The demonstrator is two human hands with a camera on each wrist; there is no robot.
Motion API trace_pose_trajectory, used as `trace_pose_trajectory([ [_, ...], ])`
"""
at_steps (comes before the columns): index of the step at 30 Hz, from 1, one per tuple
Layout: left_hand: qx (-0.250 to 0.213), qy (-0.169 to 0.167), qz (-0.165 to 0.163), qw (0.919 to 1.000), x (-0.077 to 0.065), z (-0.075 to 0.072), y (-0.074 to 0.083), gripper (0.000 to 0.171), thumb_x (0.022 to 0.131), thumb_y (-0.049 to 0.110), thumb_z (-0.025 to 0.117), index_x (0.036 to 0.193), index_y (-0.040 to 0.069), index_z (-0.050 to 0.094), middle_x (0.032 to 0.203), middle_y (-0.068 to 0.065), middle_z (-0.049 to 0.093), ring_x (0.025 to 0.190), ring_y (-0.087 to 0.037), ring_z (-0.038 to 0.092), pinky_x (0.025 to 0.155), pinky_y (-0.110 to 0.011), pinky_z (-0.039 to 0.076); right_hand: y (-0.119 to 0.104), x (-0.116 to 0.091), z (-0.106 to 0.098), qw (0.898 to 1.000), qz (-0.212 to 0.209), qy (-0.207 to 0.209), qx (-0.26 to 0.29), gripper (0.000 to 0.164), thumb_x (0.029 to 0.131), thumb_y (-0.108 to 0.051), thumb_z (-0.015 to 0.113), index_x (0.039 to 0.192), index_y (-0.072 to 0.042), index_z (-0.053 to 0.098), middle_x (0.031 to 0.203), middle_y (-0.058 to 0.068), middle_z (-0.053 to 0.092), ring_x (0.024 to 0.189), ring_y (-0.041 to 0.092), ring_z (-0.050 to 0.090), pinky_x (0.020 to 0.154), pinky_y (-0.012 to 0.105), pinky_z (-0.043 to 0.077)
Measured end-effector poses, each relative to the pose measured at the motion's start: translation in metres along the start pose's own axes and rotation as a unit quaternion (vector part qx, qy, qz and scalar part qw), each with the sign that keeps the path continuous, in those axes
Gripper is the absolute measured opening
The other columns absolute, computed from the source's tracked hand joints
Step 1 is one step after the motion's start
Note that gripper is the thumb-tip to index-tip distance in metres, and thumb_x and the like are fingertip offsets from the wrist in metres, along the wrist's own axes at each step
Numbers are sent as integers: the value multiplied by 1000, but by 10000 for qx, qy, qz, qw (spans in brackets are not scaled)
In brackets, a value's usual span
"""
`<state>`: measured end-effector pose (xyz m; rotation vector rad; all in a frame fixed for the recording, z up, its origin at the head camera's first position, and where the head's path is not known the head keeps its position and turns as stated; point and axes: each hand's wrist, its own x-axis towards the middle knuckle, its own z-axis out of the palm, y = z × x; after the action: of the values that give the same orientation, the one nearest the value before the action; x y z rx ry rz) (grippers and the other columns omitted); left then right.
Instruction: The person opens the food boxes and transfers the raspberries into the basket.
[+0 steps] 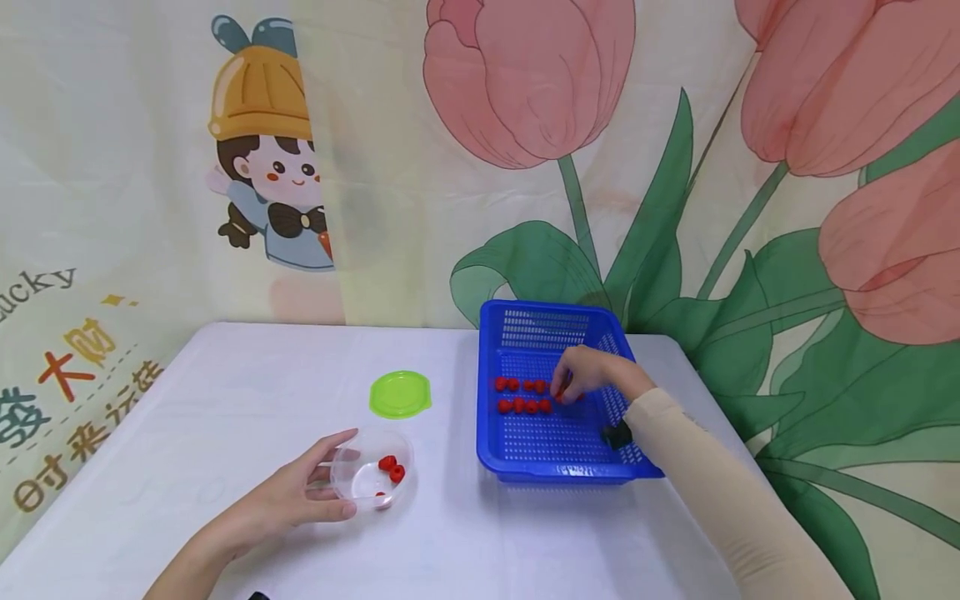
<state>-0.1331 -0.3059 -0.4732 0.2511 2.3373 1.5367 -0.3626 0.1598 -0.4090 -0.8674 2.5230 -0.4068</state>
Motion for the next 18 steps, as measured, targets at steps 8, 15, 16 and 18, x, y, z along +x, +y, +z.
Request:
trace_pose_trajectory([
  [8, 4, -11, 17, 10000, 0, 0, -3, 98, 92, 24, 85, 168, 30, 23, 168, -17, 32, 136, -39, 58, 95, -24, 54, 4, 5, 9, 9999, -21, 1, -166, 13, 88, -6, 84, 100, -10, 85, 97, -2, 79, 90, 8, 72, 84, 28, 61],
  [15, 46, -40, 17, 10000, 0, -1, -4, 98, 93, 26, 85, 168, 30, 22, 168, -16, 31, 137, -39, 58, 95, -24, 54, 2, 6, 13, 9997, -10, -7, -252, 11, 88, -7, 85, 99, -9, 84, 95, -2, 80, 88, 8, 72, 83, 27, 61],
  [16, 52, -35, 15, 10000, 0, -1, -4, 98, 93, 26, 85, 168, 30, 22, 168, -15, 32, 137, -39, 58, 96, -24, 54, 2, 6, 13, 9997, 7, -4, -244, 11, 88, -7, 85, 99, -9, 84, 95, -2, 80, 88, 8, 71, 83, 27, 61],
  [18, 49, -31, 11, 10000, 1, -1, -4, 99, 92, 26, 85, 168, 30, 22, 168, -15, 33, 137, -38, 58, 96, -25, 54, 1, 5, 13, 9997, 26, 2, -240, 11, 88, -7, 85, 99, -9, 84, 95, -2, 80, 88, 8, 72, 83, 28, 61],
])
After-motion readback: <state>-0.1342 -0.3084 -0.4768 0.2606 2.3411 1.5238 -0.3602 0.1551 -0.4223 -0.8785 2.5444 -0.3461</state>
